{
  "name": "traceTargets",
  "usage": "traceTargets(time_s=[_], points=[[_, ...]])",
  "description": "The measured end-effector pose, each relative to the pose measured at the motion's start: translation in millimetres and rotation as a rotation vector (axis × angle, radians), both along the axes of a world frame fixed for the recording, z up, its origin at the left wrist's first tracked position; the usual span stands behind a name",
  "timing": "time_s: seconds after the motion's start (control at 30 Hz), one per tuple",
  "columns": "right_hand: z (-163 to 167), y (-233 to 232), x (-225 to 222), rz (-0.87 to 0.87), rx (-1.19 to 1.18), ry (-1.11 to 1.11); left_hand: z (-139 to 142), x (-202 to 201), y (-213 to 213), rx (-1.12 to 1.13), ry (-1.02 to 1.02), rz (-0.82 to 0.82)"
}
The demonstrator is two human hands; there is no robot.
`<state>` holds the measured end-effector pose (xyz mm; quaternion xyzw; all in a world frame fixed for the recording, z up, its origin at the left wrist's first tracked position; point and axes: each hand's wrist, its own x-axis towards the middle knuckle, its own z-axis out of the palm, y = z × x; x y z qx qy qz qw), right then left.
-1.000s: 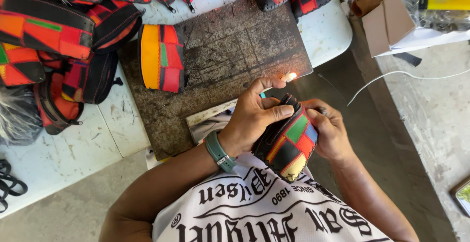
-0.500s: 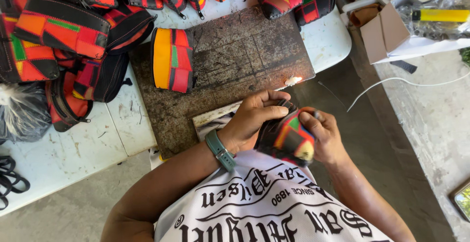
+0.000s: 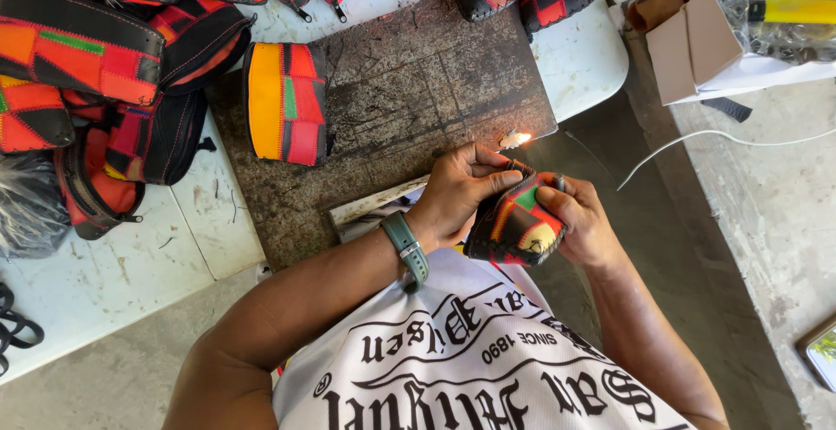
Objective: The person holds a small patchwork fabric pouch in one hand and a lighter in the other, running the flame along the pouch's edges and zipper area to seal or trim loose material. They rotate the pouch to treat different sides, then set it on the table and pick up another pouch to repeat the process.
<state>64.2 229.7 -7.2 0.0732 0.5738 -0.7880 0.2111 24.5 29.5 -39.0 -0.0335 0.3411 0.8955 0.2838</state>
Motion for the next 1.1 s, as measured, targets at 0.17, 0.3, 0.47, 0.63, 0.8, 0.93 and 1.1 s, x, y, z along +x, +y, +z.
traceTargets(time_s=[0.17,0.3,0.47,0.63,0.8,0.93,1.1], points=[[-23,13,-15,-0.03,-0.119,-0.132,-11,-7,7,0.018,-0.132,0.029],[-26,16,-23,-0.068,-0.137,-0.2,-15,-10,12,-0.001,-0.167,0.084],[-23,16,-29,-0.09,-0.116,-0.225,-16,-11,18,-0.038,-0.151,0.137],[-23,20,-35,-0.098,-0.093,-0.247,-15,-14,22,-0.063,-0.164,0.157],[-29,24,-37,-0.1,-0.102,-0.261,-14,-15,23,-0.032,-0.186,0.166],[-31,25,-38,-0.099,-0.096,-0.251,-14,-15,22,-0.023,-0.17,0.173],[-25,21,-36,-0.077,-0.108,-0.234,-16,-11,19,-0.026,-0.175,0.161]])
